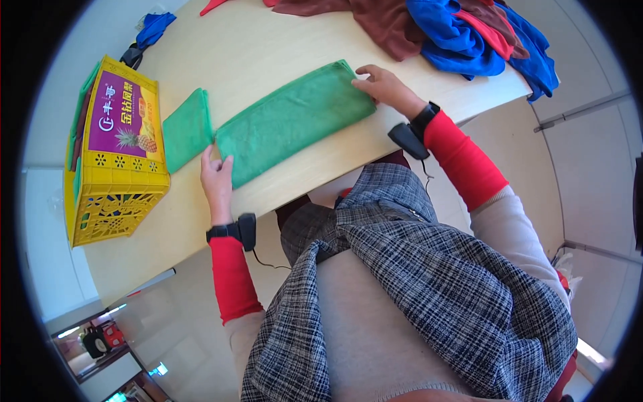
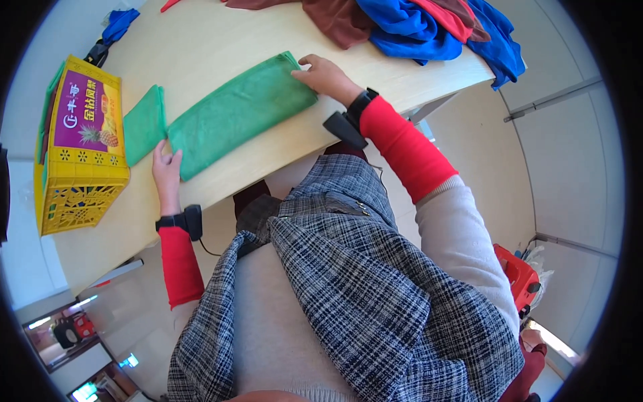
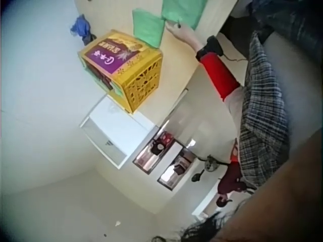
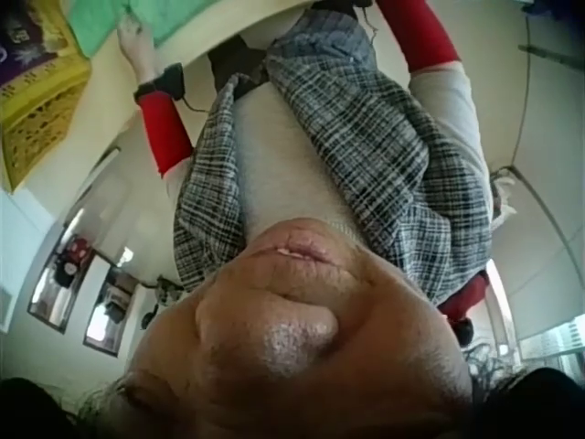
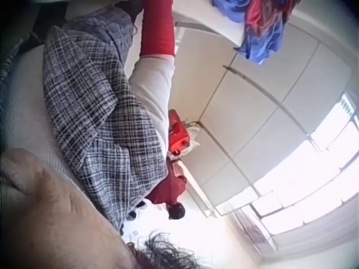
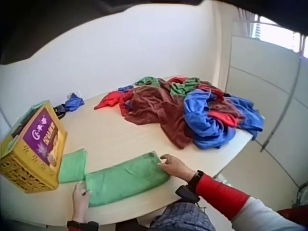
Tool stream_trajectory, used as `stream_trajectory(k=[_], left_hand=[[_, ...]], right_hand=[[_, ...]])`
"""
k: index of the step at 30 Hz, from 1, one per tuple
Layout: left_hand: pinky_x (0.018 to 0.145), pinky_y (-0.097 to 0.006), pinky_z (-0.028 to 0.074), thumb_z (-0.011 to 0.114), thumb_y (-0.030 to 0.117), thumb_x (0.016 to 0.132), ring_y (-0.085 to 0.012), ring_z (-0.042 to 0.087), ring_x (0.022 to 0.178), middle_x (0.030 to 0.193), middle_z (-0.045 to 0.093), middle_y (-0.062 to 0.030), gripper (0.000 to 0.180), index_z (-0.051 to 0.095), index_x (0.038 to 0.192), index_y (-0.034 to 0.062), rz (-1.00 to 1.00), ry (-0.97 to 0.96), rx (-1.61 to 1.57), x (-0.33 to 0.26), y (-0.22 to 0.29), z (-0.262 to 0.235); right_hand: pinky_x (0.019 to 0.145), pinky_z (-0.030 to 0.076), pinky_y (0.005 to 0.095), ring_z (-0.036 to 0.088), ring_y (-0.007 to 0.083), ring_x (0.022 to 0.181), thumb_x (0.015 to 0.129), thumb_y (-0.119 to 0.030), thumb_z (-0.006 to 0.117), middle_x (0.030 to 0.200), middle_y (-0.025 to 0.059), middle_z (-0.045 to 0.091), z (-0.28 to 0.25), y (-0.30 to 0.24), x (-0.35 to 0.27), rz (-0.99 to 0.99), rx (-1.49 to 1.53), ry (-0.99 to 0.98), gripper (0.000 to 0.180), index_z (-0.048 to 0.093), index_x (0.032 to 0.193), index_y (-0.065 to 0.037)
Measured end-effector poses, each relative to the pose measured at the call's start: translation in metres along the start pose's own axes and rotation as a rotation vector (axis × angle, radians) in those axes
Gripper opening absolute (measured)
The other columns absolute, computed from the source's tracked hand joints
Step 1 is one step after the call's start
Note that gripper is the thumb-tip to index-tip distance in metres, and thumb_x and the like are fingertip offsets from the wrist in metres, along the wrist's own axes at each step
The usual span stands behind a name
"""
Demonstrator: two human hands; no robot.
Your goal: The person folds a green cloth by hand and places it on a stack, then picks up a blue cloth, folds it, and puts it into a yellow crate. Finally, they pick up a brown cloth, fold it, and place it on the table.
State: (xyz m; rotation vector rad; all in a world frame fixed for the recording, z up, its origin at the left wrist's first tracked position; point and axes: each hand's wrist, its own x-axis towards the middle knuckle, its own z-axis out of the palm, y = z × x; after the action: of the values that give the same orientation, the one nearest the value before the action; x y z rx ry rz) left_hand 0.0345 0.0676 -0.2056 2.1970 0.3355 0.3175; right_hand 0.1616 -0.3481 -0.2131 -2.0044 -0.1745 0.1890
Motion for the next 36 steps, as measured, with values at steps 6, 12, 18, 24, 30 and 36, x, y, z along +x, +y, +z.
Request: stream_trajectory(k=[6,12,18,24,30,36], left_hand=[[0.058,-0.027,0.041,0.07,0.009,0.092,-0.0074,0.048,0.064,0.072,0.055,0.0001,0.055,0.049,0.143,0.0029,0.068,0.196,0.117,-0.057,0.008,0.011],[0.061,-0.035,0.045,0.067,0.011,0.094,-0.0189,0.058,0.068,0.075,0.061,-0.0077,0.048,0.053,0.14,0.0057,0.327,0.38,0.427,-0.072,0.006,0.017],[0.075,-0.046,0.046,0.069,0.014,0.092,-0.0315,0.061,0.078,0.081,0.063,-0.0131,0.047,0.056,0.137,0.0078,0.297,0.349,0.611,-0.09,0.013,0.014],[0.083,-0.046,0.043,0.07,0.017,0.091,-0.0315,0.06,0.089,0.087,0.064,-0.0122,0.047,0.057,0.135,0.0069,0.241,0.303,0.681,-0.103,0.038,0.01],[0.108,-0.048,0.037,0.067,0.022,0.092,-0.0347,0.053,0.125,0.129,0.061,-0.0167,0.055,0.05,0.142,0.0064,0.538,0.108,0.693,-0.084,0.066,0.045],[0.12,-0.054,0.02,0.055,0.033,0.099,-0.0348,0.032,0.147,0.156,0.04,-0.0163,0.059,0.041,0.151,0.0089,0.59,-0.074,0.736,-0.072,0.037,0.07]], right_hand=[[0.069,0.053,0.0431,0.068,0.0305,0.077,0.091,-0.024,0.07,0.078,0.0146,0.068,0.034,-0.002,-0.05,-0.278,-0.414,0.384,0.04,0.06,0.126,-0.007],[0.072,0.048,0.0469,0.065,0.0333,0.077,0.09,-0.019,0.067,0.074,0.0135,0.066,0.041,-0.006,-0.067,-0.362,-0.587,0.475,0.03,0.062,0.118,-0.011],[0.076,0.047,0.0445,0.065,0.0301,0.075,0.09,-0.017,0.067,0.07,0.0097,0.065,0.034,0.003,-0.077,-0.402,-0.712,0.496,0.027,0.063,0.117,-0.014],[0.077,0.047,0.0448,0.065,0.0304,0.085,0.09,-0.018,0.066,0.086,0.0127,0.068,0.025,-0.012,-0.083,-0.413,-0.777,0.443,0.03,0.062,0.118,-0.009],[0.108,0.041,0.0503,0.055,0.0412,0.125,0.095,-0.033,0.062,0.133,0.0221,0.06,0.113,-0.082,-0.102,-0.73,-0.375,0.096,0.055,0.052,0.139,-0.002],[0.12,0.025,0.0545,0.035,0.0397,0.145,0.102,-0.051,0.044,0.157,0.0188,0.039,0.179,-0.071,-0.094,-0.679,-0.465,-0.008,0.067,0.045,0.148,-0.003]])
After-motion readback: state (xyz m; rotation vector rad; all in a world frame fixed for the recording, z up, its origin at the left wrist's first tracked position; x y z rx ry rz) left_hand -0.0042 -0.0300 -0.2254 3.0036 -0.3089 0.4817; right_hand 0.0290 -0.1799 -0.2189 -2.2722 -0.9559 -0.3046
